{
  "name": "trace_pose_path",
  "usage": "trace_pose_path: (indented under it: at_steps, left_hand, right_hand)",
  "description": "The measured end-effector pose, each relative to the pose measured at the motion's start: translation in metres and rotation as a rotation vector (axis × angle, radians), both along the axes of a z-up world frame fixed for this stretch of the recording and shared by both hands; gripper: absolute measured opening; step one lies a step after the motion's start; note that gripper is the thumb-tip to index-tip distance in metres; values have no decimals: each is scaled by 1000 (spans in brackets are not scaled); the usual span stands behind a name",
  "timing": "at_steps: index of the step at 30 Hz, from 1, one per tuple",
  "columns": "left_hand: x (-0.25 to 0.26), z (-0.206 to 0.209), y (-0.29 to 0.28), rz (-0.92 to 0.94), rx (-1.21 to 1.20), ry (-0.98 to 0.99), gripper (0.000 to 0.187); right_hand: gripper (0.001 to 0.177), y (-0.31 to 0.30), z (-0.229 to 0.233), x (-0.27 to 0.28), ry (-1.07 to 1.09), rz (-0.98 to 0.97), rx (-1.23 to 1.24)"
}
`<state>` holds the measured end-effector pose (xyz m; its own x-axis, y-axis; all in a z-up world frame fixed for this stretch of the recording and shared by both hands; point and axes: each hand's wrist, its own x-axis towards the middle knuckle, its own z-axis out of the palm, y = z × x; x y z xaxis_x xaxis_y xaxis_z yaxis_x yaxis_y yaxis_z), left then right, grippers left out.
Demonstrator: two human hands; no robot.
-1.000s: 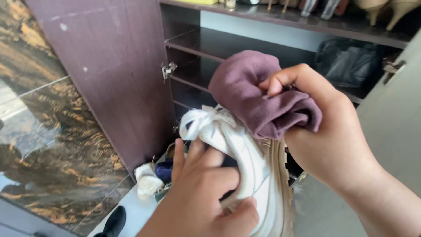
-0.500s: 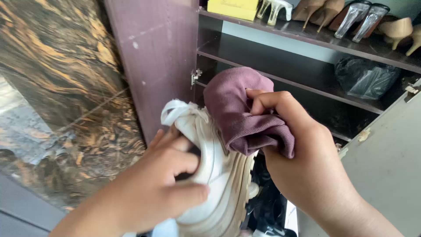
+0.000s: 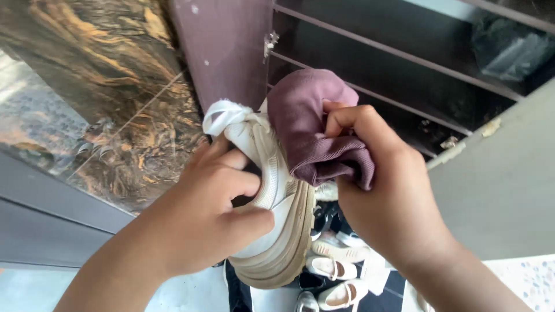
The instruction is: Cleaning a white sneaker using a cloth in front of a shoe cabinet.
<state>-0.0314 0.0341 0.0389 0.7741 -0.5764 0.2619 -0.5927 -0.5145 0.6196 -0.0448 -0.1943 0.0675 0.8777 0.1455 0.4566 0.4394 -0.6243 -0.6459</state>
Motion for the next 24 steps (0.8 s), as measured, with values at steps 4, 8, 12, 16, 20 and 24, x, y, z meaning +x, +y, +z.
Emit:
trace_pose_path:
  at_steps: [4,8,12,16,20,24]
  left_hand:
    - [-10,13,-35,32,-14,138,29]
    - [-12,16,-84,-24,68,34,30]
    - [-6,25,-122,-112,-101,111,26]
    - [14,28,-136,-207,-48,19,27]
    - [18,41,-151,-286,-46,-92,26]
    - [3,72,-168,-435,-46,131,29]
  right_hand:
    - [44,-41,-7,13,-66,5,31]
    - [43,-91,8,38,116,-168,-23]
    - [41,-122,30,20,129,-275,-59]
    - [42,-132,50,-14,-31,-247,-36]
    - [43,-154,66,-39,22,-335,15]
    - [40,-146,73,-79,-35,-553,28]
